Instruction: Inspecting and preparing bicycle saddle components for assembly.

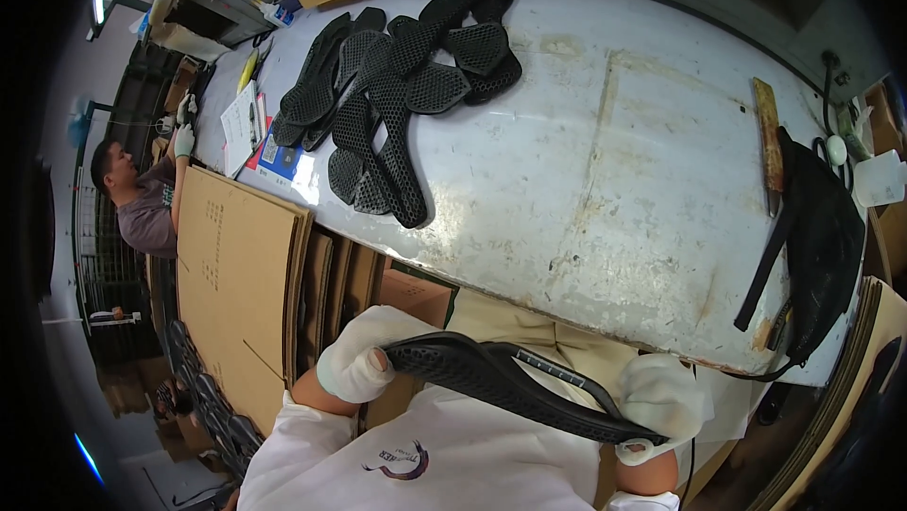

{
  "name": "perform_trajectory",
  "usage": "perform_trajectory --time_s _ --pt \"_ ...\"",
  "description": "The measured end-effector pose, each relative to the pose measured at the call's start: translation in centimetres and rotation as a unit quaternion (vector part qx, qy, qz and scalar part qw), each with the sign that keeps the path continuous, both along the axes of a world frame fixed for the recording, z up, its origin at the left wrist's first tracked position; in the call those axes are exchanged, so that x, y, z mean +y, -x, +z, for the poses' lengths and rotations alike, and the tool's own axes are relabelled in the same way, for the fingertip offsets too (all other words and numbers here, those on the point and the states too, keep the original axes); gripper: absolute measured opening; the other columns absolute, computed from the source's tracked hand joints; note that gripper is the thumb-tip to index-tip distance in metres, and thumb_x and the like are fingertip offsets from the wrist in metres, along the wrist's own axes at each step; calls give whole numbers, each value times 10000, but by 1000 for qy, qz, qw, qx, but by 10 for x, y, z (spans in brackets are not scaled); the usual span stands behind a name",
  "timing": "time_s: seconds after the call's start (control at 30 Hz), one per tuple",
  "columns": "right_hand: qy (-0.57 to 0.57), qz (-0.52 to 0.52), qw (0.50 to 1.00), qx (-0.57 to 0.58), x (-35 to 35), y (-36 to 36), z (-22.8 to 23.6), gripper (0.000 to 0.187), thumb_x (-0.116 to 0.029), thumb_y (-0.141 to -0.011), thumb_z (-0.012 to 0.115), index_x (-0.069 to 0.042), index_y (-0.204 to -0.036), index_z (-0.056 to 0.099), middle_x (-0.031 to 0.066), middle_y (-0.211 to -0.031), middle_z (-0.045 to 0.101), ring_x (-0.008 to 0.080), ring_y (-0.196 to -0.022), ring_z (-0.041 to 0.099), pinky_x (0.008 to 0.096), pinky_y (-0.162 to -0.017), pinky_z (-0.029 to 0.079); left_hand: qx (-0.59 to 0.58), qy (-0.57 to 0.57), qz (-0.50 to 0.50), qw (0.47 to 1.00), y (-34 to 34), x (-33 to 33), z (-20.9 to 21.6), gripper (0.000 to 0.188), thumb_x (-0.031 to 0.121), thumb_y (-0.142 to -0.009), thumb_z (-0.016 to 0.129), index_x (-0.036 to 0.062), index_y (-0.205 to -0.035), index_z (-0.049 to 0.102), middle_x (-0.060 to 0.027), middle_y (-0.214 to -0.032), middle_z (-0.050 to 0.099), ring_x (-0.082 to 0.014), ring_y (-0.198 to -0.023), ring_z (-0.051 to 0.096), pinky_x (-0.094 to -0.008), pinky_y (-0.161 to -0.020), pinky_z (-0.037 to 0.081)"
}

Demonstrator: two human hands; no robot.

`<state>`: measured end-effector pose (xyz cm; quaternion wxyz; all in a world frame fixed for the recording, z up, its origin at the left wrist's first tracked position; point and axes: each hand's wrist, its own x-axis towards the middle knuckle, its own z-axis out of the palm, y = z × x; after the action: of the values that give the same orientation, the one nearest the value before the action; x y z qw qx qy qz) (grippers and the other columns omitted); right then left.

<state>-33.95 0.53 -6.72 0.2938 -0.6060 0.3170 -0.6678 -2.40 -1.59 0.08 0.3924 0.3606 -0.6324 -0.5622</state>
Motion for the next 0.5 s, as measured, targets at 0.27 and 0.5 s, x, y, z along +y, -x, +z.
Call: perform_trajectory --time_s 0.27,0.5 --pt "49 104 988 107 -3 20 9 576 -538 -836 839 -12 -729 629 70 -614 567 227 -490 565 371 -494 487 -37 -117 -43 992 -7 -9 6 710 567 -1016 592 -121 -1148 710 -186 -808 711 -260 -690 672 -369 -660 515" --pt "-121 138 911 368 -4 3 38 435 -348 -822 831 -35 -1072 660 99 -780 653 305 -634 657 406 -568 508 -164 -28 1 986 -2 -8 22 710 611 -917 679 -91 -976 767 -189 -894 787 -336 -820 784 -371 -751 610"
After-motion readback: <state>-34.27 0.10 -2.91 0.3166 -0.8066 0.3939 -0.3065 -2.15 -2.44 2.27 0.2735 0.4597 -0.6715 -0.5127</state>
